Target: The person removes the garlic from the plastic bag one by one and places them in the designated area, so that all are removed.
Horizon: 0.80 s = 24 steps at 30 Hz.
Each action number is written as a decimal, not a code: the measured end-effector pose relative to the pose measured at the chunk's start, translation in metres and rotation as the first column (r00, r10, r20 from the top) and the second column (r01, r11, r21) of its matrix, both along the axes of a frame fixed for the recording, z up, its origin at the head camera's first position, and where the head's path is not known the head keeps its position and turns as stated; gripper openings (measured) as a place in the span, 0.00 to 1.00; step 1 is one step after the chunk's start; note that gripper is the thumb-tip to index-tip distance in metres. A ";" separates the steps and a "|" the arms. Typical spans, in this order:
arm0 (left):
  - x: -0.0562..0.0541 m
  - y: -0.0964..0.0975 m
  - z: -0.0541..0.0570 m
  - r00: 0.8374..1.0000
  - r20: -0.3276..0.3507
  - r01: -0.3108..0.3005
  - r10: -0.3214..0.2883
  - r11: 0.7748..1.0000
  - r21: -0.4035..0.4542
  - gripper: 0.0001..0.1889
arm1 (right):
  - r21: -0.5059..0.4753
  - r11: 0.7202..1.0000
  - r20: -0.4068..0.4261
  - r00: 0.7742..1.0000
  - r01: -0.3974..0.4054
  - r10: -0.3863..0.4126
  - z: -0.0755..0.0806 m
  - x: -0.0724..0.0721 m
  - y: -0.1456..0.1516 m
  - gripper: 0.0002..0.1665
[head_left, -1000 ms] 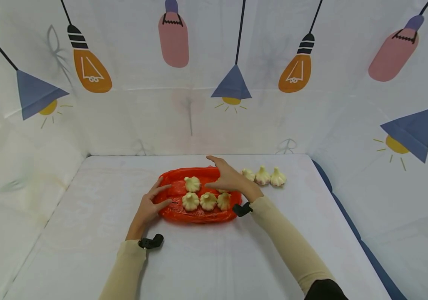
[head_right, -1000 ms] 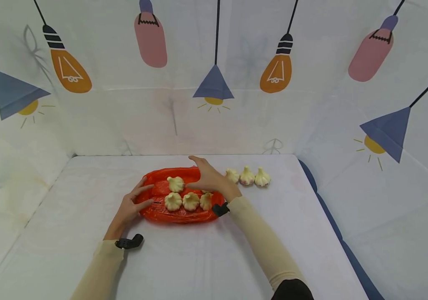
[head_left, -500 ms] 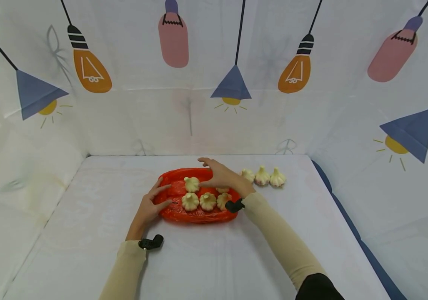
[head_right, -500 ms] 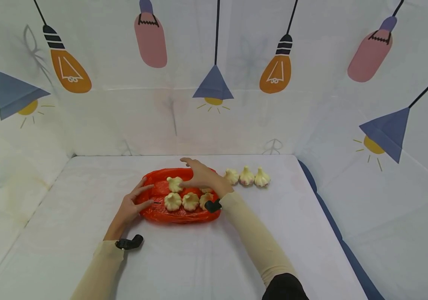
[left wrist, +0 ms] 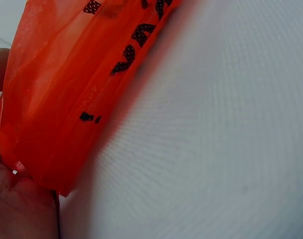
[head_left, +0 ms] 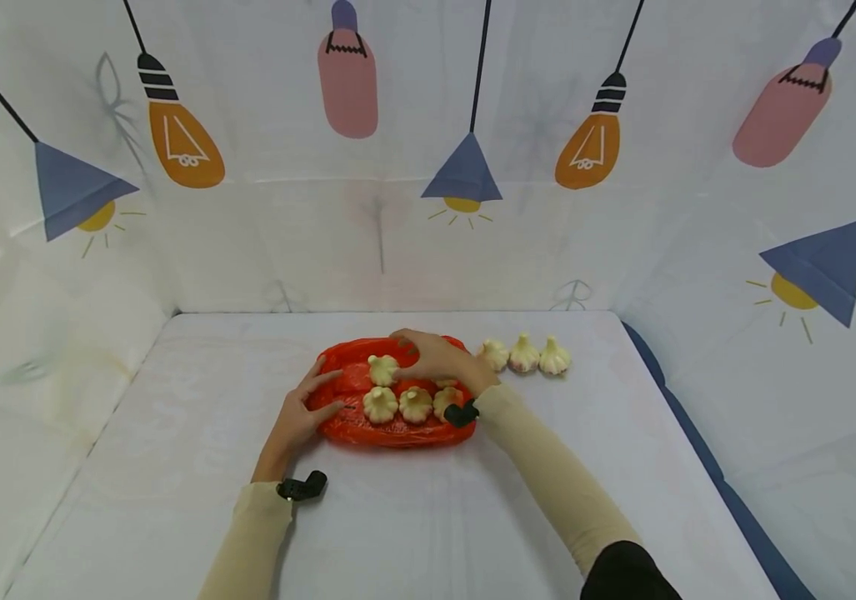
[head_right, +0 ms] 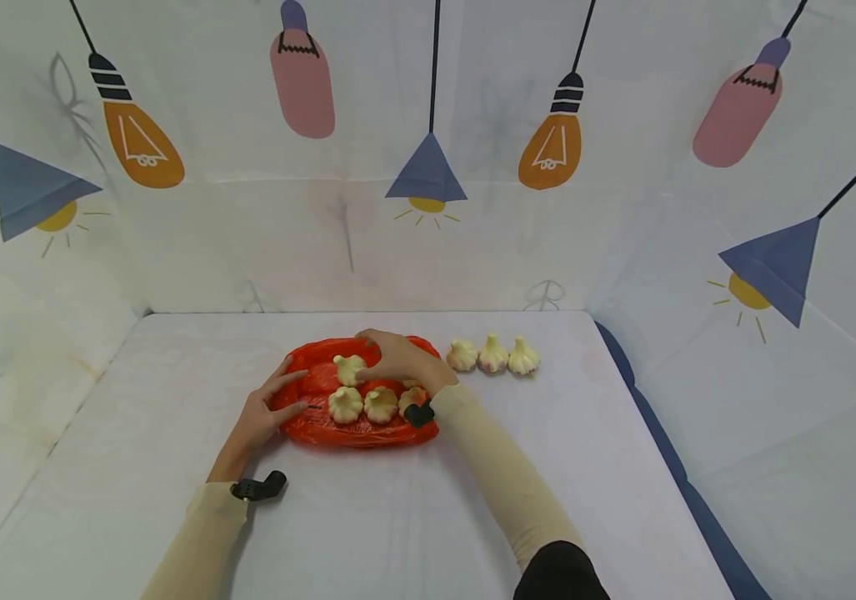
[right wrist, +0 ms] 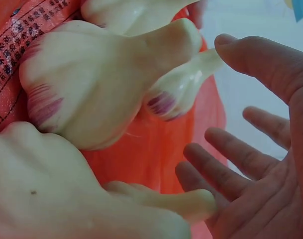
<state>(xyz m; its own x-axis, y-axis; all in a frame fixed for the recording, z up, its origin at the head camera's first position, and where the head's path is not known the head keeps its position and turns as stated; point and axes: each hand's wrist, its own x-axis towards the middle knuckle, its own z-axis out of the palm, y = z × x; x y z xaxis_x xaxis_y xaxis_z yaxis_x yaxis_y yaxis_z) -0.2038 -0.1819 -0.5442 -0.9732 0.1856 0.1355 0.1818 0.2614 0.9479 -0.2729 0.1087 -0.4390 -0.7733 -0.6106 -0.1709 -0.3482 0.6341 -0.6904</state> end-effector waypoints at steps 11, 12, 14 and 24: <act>0.000 0.000 -0.001 1.000 -0.005 -0.006 0.006 1.000 -0.004 0.30 | 0.022 1.000 0.029 0.999 0.018 -0.019 -0.015 -0.004 -0.008 0.38; 0.000 0.001 -0.001 1.000 -0.006 -0.007 0.007 1.000 -0.005 0.30 | 0.029 0.999 0.025 1.000 0.017 -0.018 -0.016 -0.005 -0.008 0.38; 0.000 0.001 -0.001 1.000 -0.007 -0.010 0.010 1.000 -0.002 0.30 | 0.036 0.999 0.018 1.000 0.014 -0.014 -0.017 -0.005 -0.010 0.36; -0.001 0.000 -0.002 1.000 -0.011 -0.011 0.011 1.000 -0.014 0.31 | 0.044 0.999 -0.011 1.000 0.015 -0.014 -0.023 -0.007 -0.015 0.29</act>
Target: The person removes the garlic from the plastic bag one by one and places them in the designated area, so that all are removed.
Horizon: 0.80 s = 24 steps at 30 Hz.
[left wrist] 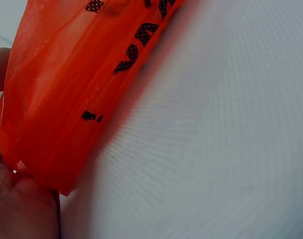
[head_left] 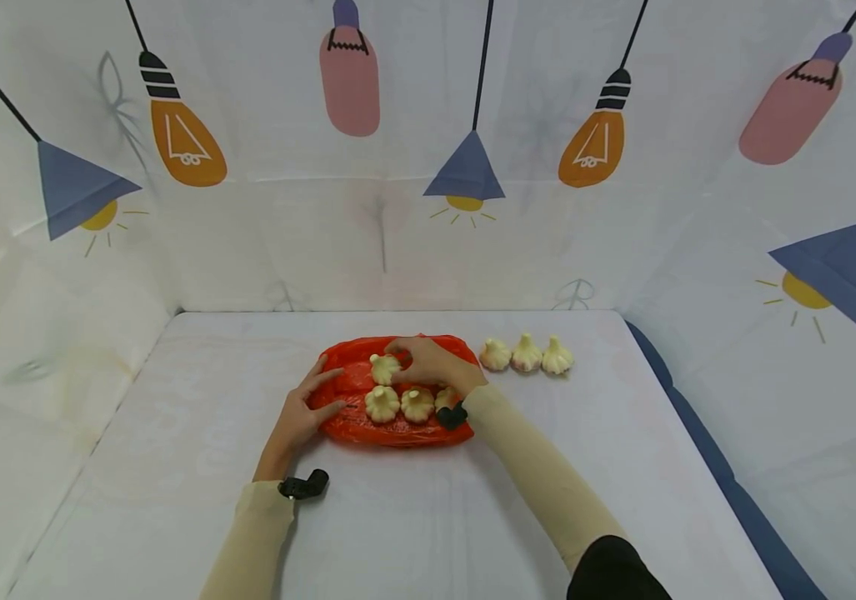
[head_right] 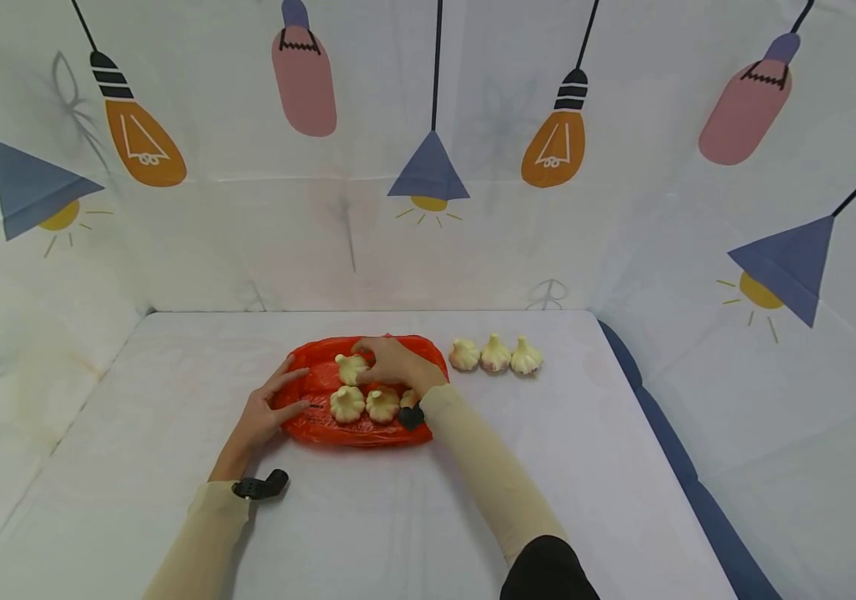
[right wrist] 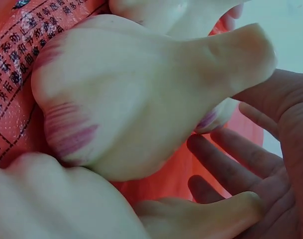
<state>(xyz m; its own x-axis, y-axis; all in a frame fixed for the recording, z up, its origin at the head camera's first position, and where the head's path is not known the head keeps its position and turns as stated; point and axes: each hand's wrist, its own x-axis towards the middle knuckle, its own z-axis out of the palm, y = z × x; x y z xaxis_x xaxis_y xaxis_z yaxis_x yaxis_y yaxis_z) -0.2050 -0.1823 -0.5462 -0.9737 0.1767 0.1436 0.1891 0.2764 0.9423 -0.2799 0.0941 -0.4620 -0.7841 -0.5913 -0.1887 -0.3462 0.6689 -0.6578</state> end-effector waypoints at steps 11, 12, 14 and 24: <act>0.002 0.001 0.002 1.000 0.015 0.002 -0.002 1.000 0.013 0.31 | 0.002 1.000 -0.022 0.999 -0.024 0.024 -0.004 -0.003 -0.004 0.22; 0.001 0.001 0.001 1.000 0.013 0.003 -0.003 1.000 0.015 0.31 | 0.005 1.000 -0.022 0.999 -0.025 0.025 -0.004 -0.003 -0.004 0.22; 0.001 0.001 0.001 1.000 0.007 0.004 -0.005 1.000 0.016 0.31 | 0.008 1.000 -0.015 1.000 -0.023 0.023 -0.004 -0.003 -0.005 0.22; 0.001 0.001 -0.001 1.000 0.009 0.004 -0.004 1.000 0.008 0.31 | -0.002 1.000 0.007 1.000 -0.014 0.014 -0.001 0.000 -0.010 0.20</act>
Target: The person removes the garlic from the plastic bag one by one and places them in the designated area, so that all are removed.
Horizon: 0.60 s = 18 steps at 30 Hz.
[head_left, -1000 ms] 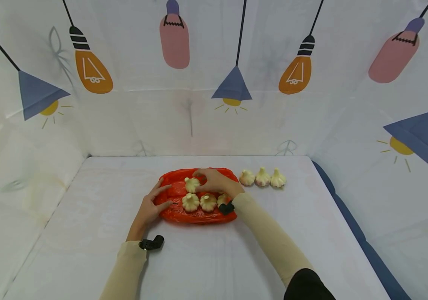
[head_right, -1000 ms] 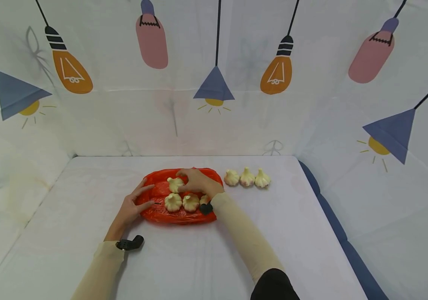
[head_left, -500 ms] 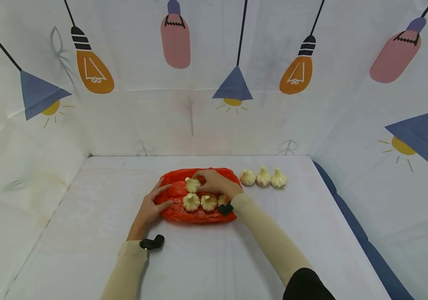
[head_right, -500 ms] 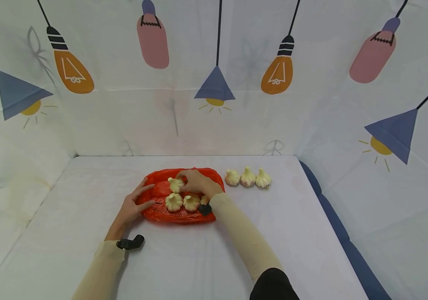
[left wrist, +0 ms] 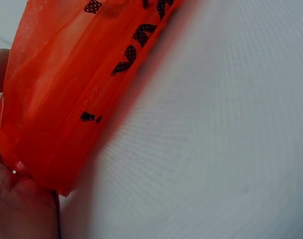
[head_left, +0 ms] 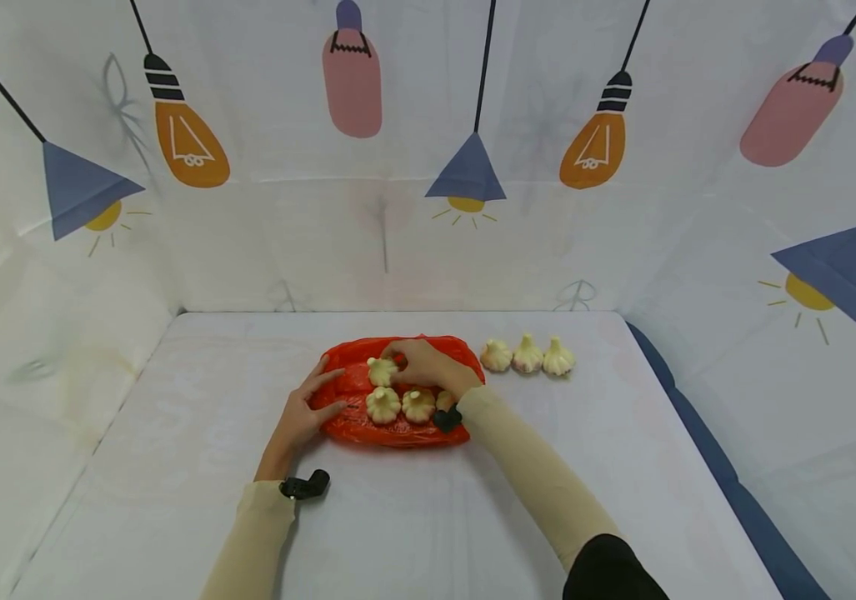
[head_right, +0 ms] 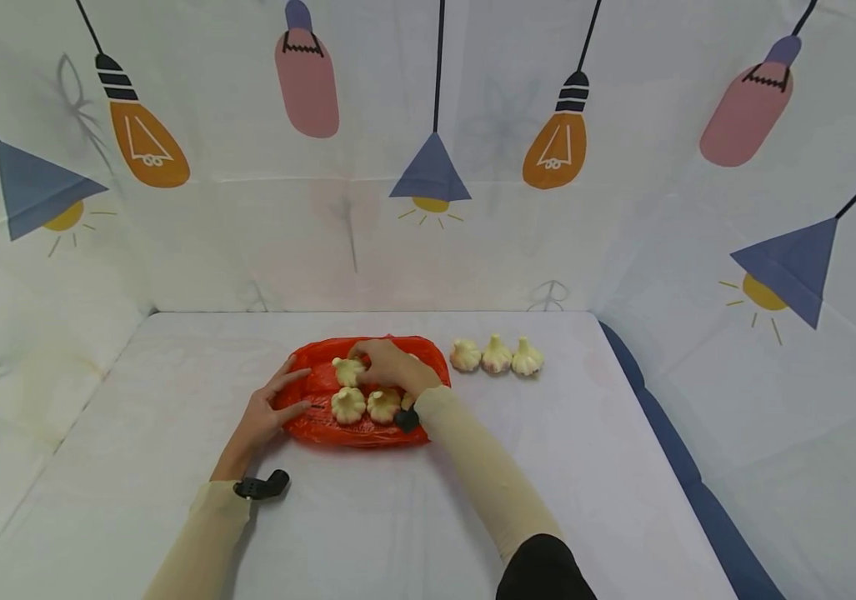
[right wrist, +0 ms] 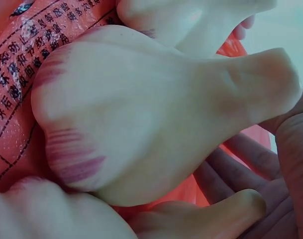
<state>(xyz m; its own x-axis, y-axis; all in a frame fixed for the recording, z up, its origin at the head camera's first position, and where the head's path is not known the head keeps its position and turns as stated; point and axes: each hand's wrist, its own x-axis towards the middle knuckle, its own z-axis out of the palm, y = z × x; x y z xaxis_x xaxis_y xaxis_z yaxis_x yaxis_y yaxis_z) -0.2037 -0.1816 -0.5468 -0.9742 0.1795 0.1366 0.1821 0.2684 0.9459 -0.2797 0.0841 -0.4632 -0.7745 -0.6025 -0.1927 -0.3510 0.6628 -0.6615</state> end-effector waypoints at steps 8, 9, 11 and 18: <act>0.001 0.001 0.000 1.000 0.004 -0.009 0.009 1.000 0.000 0.31 | 0.022 1.000 -0.047 0.999 -0.020 0.021 -0.005 -0.003 -0.004 0.22; 0.001 0.002 0.001 1.000 0.006 -0.011 0.011 1.000 -0.004 0.31 | 0.024 1.000 -0.052 0.998 -0.020 0.021 -0.006 -0.004 -0.005 0.22; 0.003 0.004 0.006 1.000 0.010 -0.013 0.013 1.000 -0.008 0.31 | 0.022 1.000 -0.054 0.998 -0.017 0.019 -0.005 -0.004 -0.005 0.21; 0.017 0.009 0.035 1.000 0.022 0.004 -0.004 1.000 0.000 0.31 | 0.024 1.000 -0.052 0.999 -0.005 0.006 -0.003 -0.003 -0.003 0.20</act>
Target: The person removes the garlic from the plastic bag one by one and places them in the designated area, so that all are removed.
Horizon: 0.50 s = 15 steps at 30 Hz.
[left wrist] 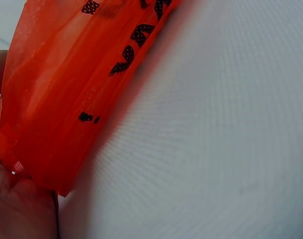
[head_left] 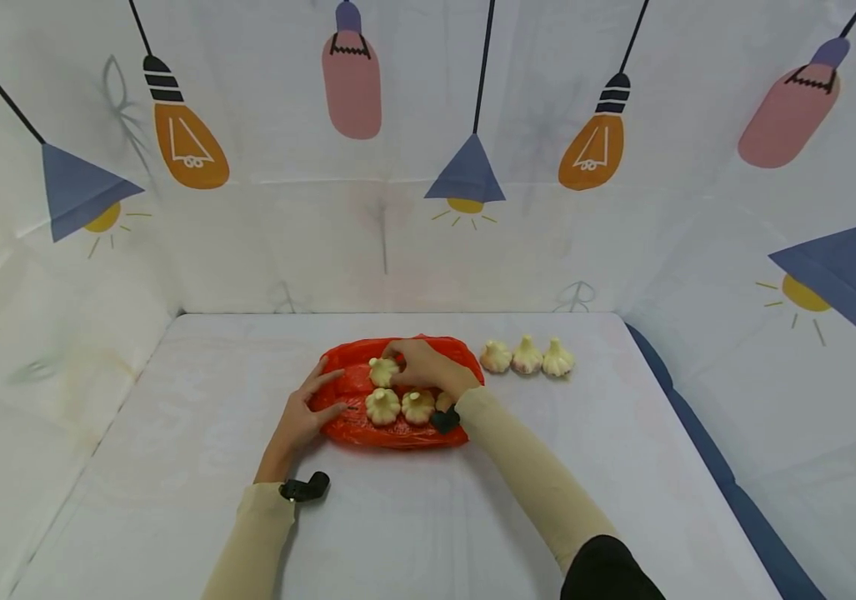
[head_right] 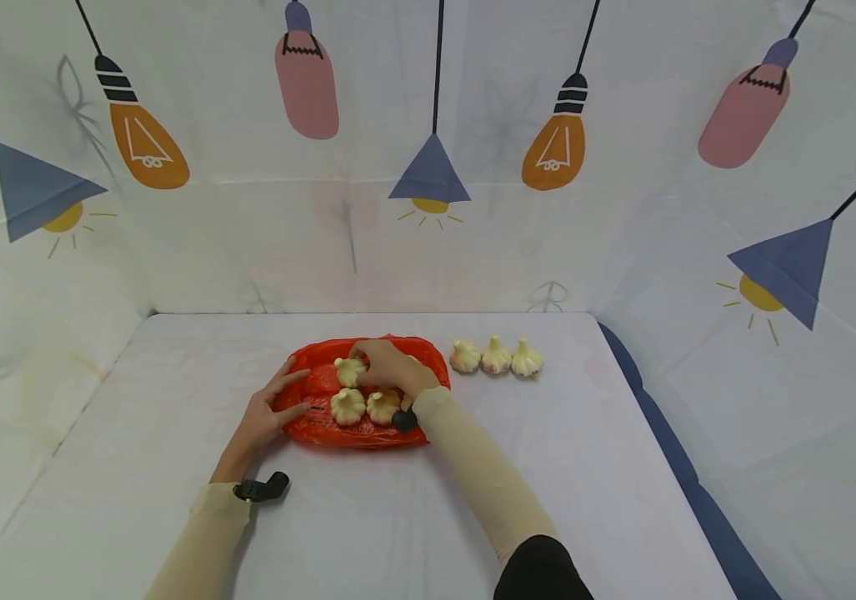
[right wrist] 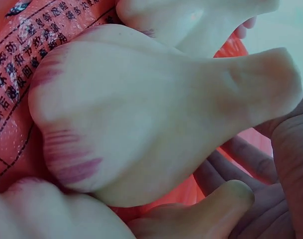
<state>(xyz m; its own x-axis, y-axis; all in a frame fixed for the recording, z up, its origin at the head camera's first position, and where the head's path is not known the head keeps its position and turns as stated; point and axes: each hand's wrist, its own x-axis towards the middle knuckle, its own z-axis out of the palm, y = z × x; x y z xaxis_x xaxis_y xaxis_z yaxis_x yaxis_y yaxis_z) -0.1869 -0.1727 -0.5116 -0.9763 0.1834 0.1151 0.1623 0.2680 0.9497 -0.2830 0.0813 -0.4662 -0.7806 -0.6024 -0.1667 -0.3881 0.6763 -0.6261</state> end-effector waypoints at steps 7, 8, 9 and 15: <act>0.002 0.001 0.005 1.000 0.004 -0.004 0.004 1.000 -0.001 0.33 | -0.004 1.000 -0.005 1.000 -0.009 0.009 0.002 0.001 0.001 0.20; 0.002 0.002 0.005 1.000 0.005 -0.004 0.004 1.000 -0.002 0.33 | -0.004 1.000 -0.003 1.000 -0.008 0.008 0.003 0.001 0.001 0.20; 0.001 0.002 0.004 1.000 0.006 -0.005 0.005 1.000 -0.005 0.33 | -0.006 1.000 -0.002 1.000 -0.007 0.007 0.003 0.001 0.001 0.20; 0.001 0.003 0.004 1.000 0.031 -0.005 0.005 1.000 -0.005 0.35 | -0.038 0.999 -0.004 1.000 0.006 -0.006 0.005 0.003 0.005 0.21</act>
<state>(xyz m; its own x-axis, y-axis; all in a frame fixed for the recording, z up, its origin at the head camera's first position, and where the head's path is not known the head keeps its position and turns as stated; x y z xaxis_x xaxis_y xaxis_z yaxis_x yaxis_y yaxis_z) -0.1858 -0.1699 -0.5072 -0.9803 0.1788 0.0842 0.1316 0.2730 0.9530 -0.2798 0.0860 -0.4608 -0.7851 -0.6034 -0.1400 -0.3869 0.6541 -0.6499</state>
